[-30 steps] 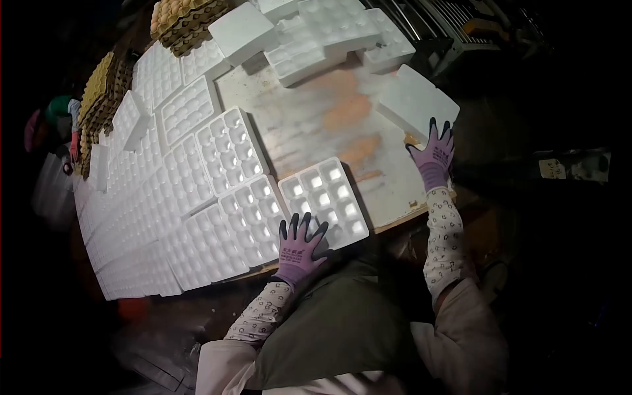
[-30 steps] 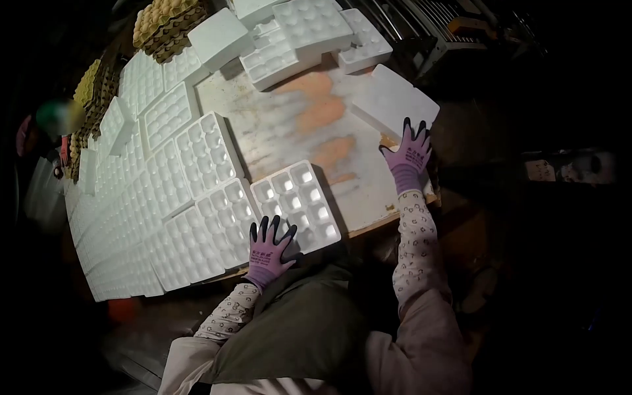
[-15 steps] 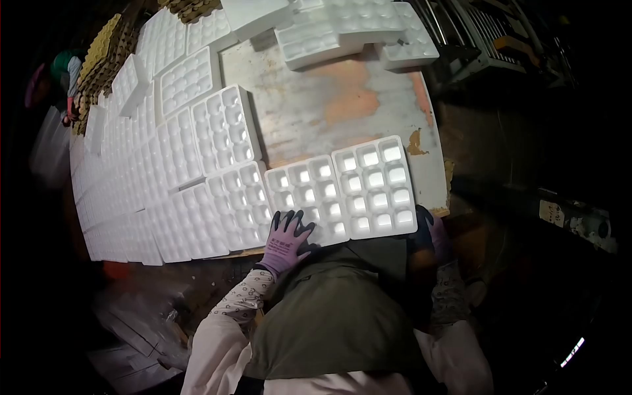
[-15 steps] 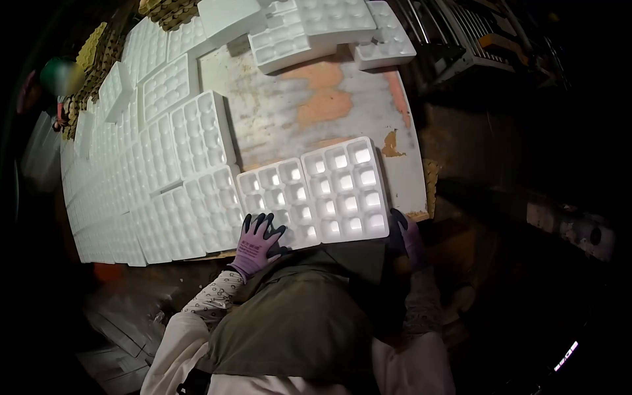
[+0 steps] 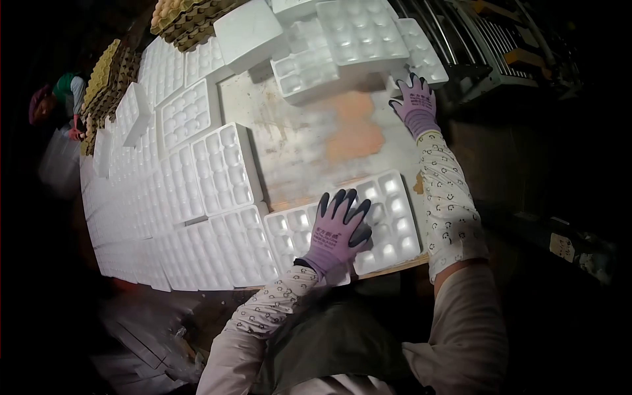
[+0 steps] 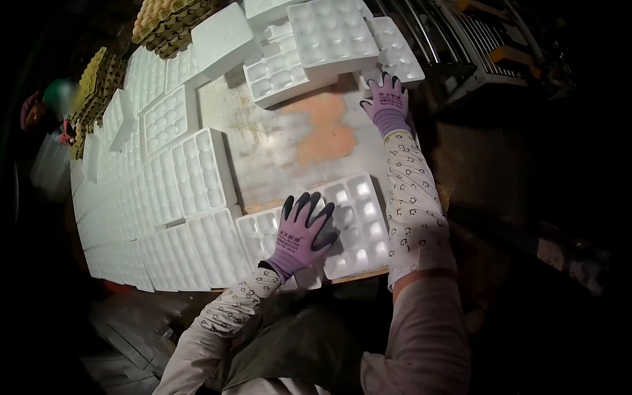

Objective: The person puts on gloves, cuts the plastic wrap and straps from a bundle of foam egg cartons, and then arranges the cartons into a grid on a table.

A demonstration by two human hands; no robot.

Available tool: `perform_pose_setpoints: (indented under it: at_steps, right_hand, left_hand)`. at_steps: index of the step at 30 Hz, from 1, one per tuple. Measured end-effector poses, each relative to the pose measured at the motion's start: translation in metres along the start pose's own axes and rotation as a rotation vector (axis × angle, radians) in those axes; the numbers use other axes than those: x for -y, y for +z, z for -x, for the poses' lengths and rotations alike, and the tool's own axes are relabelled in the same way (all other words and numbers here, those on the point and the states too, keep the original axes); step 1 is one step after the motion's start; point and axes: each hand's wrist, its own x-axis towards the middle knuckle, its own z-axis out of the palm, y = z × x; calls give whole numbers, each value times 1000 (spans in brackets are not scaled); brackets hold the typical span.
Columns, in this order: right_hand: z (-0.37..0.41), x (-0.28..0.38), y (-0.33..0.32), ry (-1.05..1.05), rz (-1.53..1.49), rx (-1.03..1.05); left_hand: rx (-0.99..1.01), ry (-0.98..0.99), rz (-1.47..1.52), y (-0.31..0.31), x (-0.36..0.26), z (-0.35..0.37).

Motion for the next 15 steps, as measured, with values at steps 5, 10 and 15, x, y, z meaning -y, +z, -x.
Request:
perform_pose_setpoints:
  at_steps: [5, 10, 15]
  right_hand:
    - [35, -21, 6, -75, -18, -20]
    - [144, -62, -30, -93, -57, 98]
    - [319, -80, -54, -84, -200, 133]
  left_hand:
    - [-278, -45, -246, -45, 69, -144]
    - [-283, -170, -509, -38, 114, -257]
    - [-415, 22, -431, -39, 123, -263]
